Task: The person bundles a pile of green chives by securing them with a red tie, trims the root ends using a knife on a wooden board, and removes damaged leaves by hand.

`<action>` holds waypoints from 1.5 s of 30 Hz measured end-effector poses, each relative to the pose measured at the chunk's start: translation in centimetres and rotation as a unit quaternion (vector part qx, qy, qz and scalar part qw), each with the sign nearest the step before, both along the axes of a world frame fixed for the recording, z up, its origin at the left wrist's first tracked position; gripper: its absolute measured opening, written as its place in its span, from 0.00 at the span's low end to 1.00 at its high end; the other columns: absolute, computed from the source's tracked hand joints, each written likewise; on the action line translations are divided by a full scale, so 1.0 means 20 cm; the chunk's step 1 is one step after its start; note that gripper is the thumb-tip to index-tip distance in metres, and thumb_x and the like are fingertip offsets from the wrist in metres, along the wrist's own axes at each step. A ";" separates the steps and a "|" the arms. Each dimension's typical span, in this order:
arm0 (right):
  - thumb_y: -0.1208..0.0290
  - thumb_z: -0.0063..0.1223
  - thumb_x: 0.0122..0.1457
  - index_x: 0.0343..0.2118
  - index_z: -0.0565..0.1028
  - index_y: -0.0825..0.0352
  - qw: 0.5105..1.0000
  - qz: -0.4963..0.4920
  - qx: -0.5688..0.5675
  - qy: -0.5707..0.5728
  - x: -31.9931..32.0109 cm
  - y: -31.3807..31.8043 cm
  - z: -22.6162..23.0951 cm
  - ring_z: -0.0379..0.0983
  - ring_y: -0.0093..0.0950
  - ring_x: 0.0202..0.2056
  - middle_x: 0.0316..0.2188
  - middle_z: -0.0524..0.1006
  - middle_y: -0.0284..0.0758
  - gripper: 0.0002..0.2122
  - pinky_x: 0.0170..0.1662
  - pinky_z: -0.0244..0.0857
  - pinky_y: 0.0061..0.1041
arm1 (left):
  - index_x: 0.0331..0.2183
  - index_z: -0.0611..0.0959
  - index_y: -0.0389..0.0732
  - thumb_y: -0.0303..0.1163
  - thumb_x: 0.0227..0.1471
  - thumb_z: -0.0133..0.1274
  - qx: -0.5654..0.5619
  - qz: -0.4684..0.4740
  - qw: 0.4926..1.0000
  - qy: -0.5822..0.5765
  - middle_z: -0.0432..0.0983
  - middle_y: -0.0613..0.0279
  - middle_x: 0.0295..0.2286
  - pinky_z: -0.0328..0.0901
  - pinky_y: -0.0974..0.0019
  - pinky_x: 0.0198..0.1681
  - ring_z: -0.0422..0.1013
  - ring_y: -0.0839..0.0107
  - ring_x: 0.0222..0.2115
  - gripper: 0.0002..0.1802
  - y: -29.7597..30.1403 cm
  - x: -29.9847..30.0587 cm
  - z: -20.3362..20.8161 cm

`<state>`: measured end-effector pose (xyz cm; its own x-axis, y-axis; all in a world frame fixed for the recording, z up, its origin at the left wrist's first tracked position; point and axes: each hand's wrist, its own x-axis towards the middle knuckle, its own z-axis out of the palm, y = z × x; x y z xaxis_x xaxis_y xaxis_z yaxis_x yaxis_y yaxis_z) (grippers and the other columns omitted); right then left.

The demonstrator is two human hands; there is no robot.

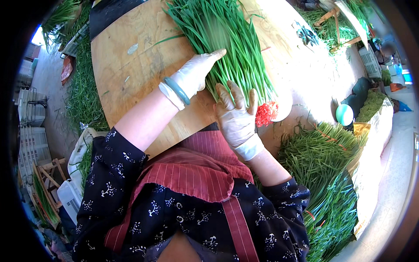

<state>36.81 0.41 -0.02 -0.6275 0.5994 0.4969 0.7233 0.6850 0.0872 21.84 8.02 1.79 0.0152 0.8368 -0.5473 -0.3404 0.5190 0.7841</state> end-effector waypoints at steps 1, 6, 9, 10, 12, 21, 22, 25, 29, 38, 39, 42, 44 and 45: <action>0.66 0.55 0.42 0.21 0.72 0.56 1.000 0.000 0.007 -0.004 0.00 0.00 0.00 0.56 0.27 0.53 0.48 0.66 0.23 0.04 0.56 0.33 0.46 | 0.50 0.66 0.42 0.49 0.46 0.50 0.008 0.002 1.000 -0.017 0.61 0.58 0.50 0.47 0.49 0.52 0.54 0.61 0.52 0.32 0.01 0.00 -0.04; 0.68 0.54 0.42 0.22 0.71 0.56 1.000 -0.020 0.009 0.004 0.04 -0.04 -0.02 0.56 0.25 0.52 0.45 0.67 0.21 0.03 0.56 0.35 0.44 | 0.50 0.65 0.40 0.48 0.46 0.51 0.027 -0.019 0.993 0.114 0.60 0.58 0.51 0.50 0.52 0.51 0.57 0.62 0.50 0.33 0.11 -0.03 -0.29; 0.68 0.55 0.41 0.25 0.73 0.55 1.000 -0.026 0.009 0.014 0.04 -0.08 -0.04 0.58 0.25 0.51 0.45 0.66 0.20 0.06 0.57 0.34 0.44 | 0.51 0.64 0.40 0.47 0.46 0.51 0.057 -0.041 0.989 0.132 0.59 0.57 0.51 0.52 0.57 0.51 0.56 0.64 0.51 0.34 0.14 -0.05 -0.41; 0.67 0.55 0.41 0.26 0.74 0.54 0.998 -0.020 0.030 0.042 0.04 -0.10 -0.03 0.58 0.25 0.51 0.45 0.66 0.20 0.07 0.57 0.34 0.44 | 0.52 0.63 0.41 0.47 0.46 0.51 0.045 -0.024 0.995 0.086 0.58 0.57 0.52 0.52 0.59 0.52 0.54 0.66 0.52 0.34 0.15 -0.04 -0.43; 0.60 0.56 0.42 0.33 0.74 0.53 0.999 -0.040 -0.028 0.024 0.06 -0.10 0.00 0.58 0.25 0.51 0.46 0.65 0.21 0.12 0.57 0.33 0.44 | 0.52 0.62 0.41 0.42 0.46 0.51 0.023 -0.054 0.979 0.193 0.57 0.58 0.53 0.53 0.62 0.52 0.54 0.67 0.53 0.33 0.17 -0.02 -0.44; 0.61 0.40 0.58 0.45 0.68 0.69 0.889 -0.026 -0.299 0.345 0.29 0.53 0.14 0.65 0.34 0.46 0.43 0.70 0.43 0.18 0.49 0.56 0.25 | 0.49 0.49 0.35 0.38 0.47 0.51 0.018 0.231 0.971 0.064 0.58 0.49 0.45 0.62 0.59 0.41 0.63 0.63 0.42 0.36 0.07 0.14 -0.19; 0.59 0.39 0.58 0.47 0.67 0.70 0.886 -0.030 -0.348 0.306 0.29 0.61 0.11 0.64 0.32 0.47 0.44 0.70 0.43 0.20 0.50 0.55 0.23 | 0.47 0.50 0.36 0.35 0.48 0.51 0.047 0.241 0.969 0.033 0.61 0.50 0.43 0.66 0.59 0.38 0.66 0.63 0.39 0.32 0.05 0.14 -0.19; 0.54 0.36 0.59 0.50 0.64 0.70 0.814 -0.136 -0.524 0.209 0.24 0.71 0.02 0.64 0.30 0.48 0.46 0.69 0.44 0.24 0.51 0.54 0.22 | 0.50 0.46 0.37 0.33 0.49 0.50 0.103 0.247 0.963 0.013 0.62 0.52 0.44 0.67 0.61 0.38 0.67 0.64 0.39 0.35 0.02 0.15 -0.21; 0.53 0.39 0.58 0.51 0.62 0.72 0.832 -0.081 -0.524 0.165 0.22 0.70 0.09 0.63 0.29 0.49 0.46 0.69 0.43 0.26 0.52 0.52 0.22 | 0.54 0.36 0.34 0.36 0.50 0.50 0.138 0.229 0.962 0.055 0.56 0.51 0.49 0.60 0.66 0.46 0.60 0.64 0.46 0.46 -0.03 0.16 -0.24; 0.69 0.49 0.49 0.38 0.75 0.59 0.929 0.311 -0.196 -0.042 -0.41 0.72 0.36 0.68 0.33 0.42 0.38 0.74 0.34 0.12 0.50 0.55 0.31 | 0.53 0.48 0.33 0.43 0.52 0.43 0.248 0.257 0.934 -0.030 0.51 0.50 0.48 0.49 0.66 0.53 0.50 0.62 0.50 0.36 -0.07 0.19 -0.29; 0.70 0.48 0.48 0.38 0.75 0.58 0.922 0.300 -0.198 -0.147 -0.53 0.71 0.33 0.69 0.32 0.41 0.36 0.75 0.33 0.12 0.51 0.54 0.32 | 0.54 0.52 0.40 0.40 0.56 0.39 0.240 0.304 0.894 -0.227 0.60 0.61 0.45 0.57 0.69 0.50 0.59 0.71 0.47 0.28 -0.07 0.20 -0.29; 0.72 0.48 0.46 0.34 0.76 0.55 0.891 0.277 -0.175 -0.314 -0.77 0.69 0.19 0.71 0.31 0.38 0.31 0.77 0.29 0.12 0.50 0.53 0.34 | 0.52 0.58 0.43 0.48 0.56 0.35 0.253 0.304 0.881 -0.260 0.60 0.65 0.47 0.52 0.69 0.54 0.56 0.71 0.50 0.27 -0.09 0.20 -0.28; 0.72 0.47 0.44 0.27 0.76 0.56 0.875 0.264 -0.161 -0.371 -0.83 0.70 0.10 0.72 0.30 0.34 0.23 0.75 0.30 0.07 0.52 0.53 0.37 | 0.52 0.59 0.44 0.48 0.55 0.36 0.100 0.294 0.809 -0.498 0.59 0.64 0.49 0.49 0.71 0.55 0.54 0.73 0.51 0.27 -0.11 0.19 -0.27; 0.72 0.46 0.44 0.26 0.76 0.56 0.873 0.263 -0.147 -0.382 -0.84 0.70 0.07 0.72 0.30 0.34 0.23 0.75 0.30 0.07 0.52 0.53 0.37 | 0.52 0.59 0.44 0.47 0.55 0.38 0.108 0.276 0.822 -0.486 0.59 0.64 0.49 0.48 0.73 0.55 0.52 0.73 0.52 0.26 -0.12 0.19 -0.27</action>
